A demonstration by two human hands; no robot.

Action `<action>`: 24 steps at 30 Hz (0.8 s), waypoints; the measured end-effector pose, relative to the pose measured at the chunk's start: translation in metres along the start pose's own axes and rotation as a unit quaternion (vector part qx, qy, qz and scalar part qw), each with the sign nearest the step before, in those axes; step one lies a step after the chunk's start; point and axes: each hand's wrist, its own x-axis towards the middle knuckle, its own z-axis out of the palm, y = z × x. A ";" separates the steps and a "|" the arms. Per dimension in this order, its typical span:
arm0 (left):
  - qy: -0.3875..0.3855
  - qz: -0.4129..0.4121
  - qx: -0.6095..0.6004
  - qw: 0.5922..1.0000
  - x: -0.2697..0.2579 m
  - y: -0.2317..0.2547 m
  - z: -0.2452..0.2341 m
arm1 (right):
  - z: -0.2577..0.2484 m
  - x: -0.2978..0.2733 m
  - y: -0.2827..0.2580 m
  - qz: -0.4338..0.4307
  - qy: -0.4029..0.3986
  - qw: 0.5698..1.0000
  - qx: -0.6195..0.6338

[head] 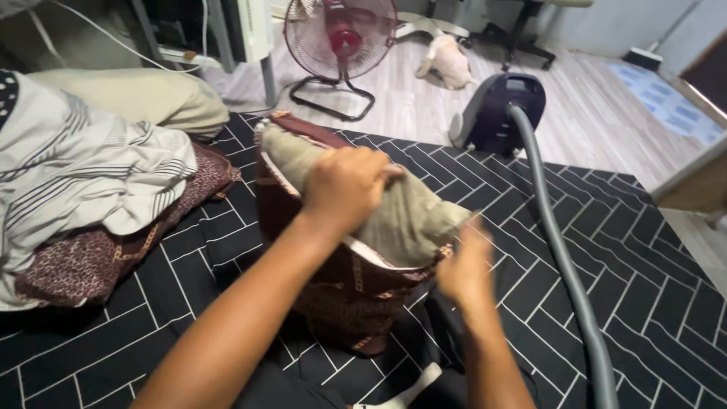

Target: The person uses a vacuum cleaner hose to clean a patterned pillow on a bed. They remove the pillowcase, vacuum the pillow insert, and then place the pillowcase aside.

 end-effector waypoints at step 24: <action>-0.106 -0.590 -0.145 0.787 -0.051 -0.191 -0.018 | -0.007 0.001 -0.083 -0.283 0.078 0.951 0.094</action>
